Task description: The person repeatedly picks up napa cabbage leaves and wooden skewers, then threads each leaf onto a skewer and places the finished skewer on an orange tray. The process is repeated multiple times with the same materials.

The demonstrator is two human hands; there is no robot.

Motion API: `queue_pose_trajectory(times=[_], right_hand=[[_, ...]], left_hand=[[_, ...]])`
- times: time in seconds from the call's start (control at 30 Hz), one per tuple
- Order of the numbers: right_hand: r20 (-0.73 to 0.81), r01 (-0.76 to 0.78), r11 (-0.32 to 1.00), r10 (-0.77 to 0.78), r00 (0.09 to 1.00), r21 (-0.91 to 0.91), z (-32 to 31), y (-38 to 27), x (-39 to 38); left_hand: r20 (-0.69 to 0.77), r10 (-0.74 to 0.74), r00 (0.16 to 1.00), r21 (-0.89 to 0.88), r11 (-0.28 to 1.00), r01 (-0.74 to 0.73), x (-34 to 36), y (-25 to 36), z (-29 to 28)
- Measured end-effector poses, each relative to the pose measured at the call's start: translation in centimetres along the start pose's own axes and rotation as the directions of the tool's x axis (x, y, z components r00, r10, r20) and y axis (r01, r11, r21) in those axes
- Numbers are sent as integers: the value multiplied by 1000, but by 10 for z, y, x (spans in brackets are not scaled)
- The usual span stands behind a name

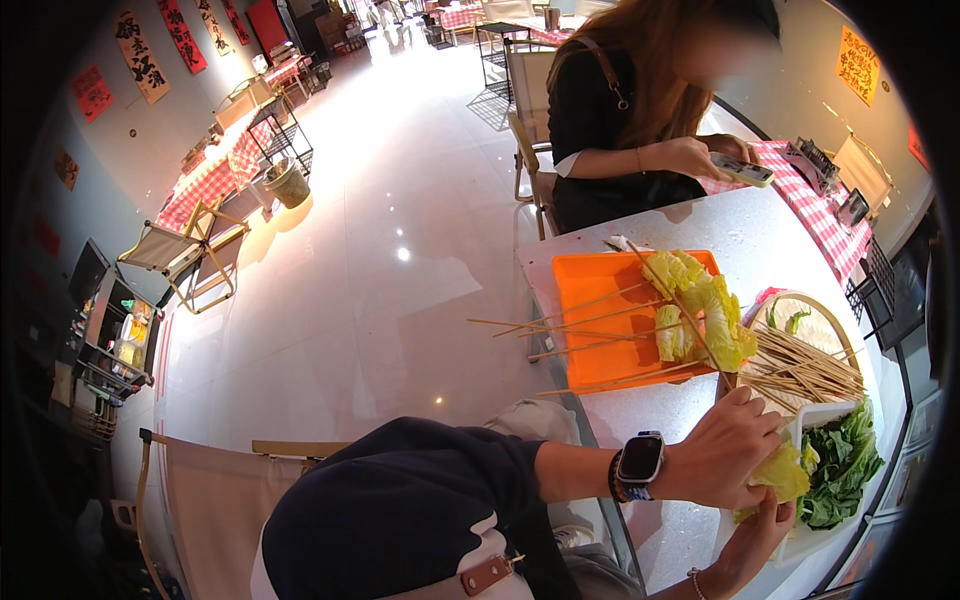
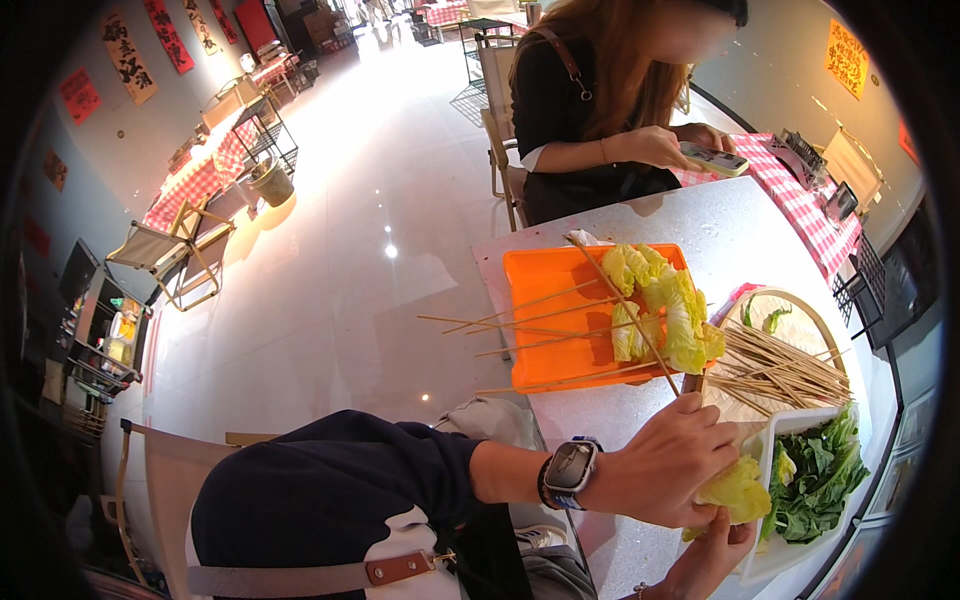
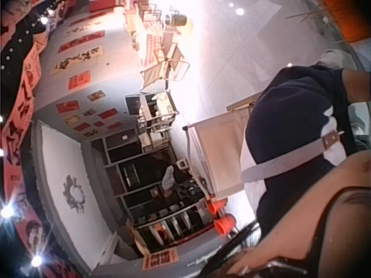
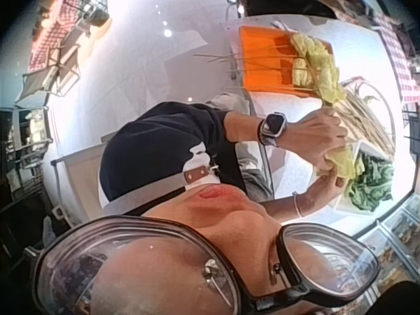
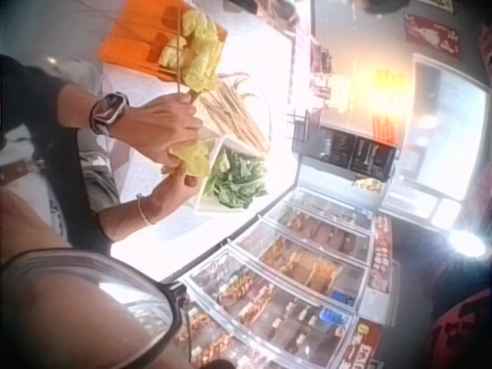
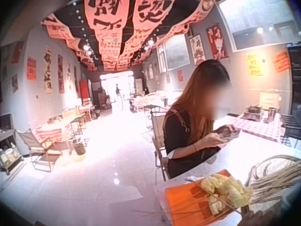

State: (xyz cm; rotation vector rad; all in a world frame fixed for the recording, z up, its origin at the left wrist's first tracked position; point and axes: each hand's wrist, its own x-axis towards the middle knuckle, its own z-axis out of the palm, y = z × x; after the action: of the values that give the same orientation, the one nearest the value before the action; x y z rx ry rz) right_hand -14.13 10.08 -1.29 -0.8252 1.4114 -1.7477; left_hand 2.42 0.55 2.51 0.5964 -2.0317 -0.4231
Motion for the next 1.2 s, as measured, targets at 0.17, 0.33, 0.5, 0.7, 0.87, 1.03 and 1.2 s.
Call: queue_pose_trajectory(times=[0.17, 0.33, 0.5, 0.7, 0.87, 1.03, 1.2], right_hand=[[7, 2, 1000, -2, 1000, -16, -2, 2, -1], [-30, 20, 1000, -20, 999, 4, 7, -2, -4], [50, 8, 1000, -6, 999, -27, 17, -12, -10], [-36, 71, 997, -71, 997, 13, 19, -18, -5], [-48, 58, 993, -54, 997, 98, 15, -26, -7], [-46, -28, 995, 32, 998, 91, 10, -34, -2], [61, -5, 997, 0, 998, 83, 5, -37, -4]], left_hand=[[0, -30, 1000, -14, 999, 30, 0, 0, 2], [-11, -47, 999, -21, 999, 47, -1, 0, 2], [-9, -112, 994, 27, 993, 112, -3, -1, 7], [125, 68, 990, -210, 977, -40, 8, -13, -5], [336, 80, 938, -163, 986, -25, 11, -8, -10], [333, 136, 933, -240, 969, -55, 14, -7, -11], [354, 90, 931, -265, 964, 8, 12, -6, -11]])
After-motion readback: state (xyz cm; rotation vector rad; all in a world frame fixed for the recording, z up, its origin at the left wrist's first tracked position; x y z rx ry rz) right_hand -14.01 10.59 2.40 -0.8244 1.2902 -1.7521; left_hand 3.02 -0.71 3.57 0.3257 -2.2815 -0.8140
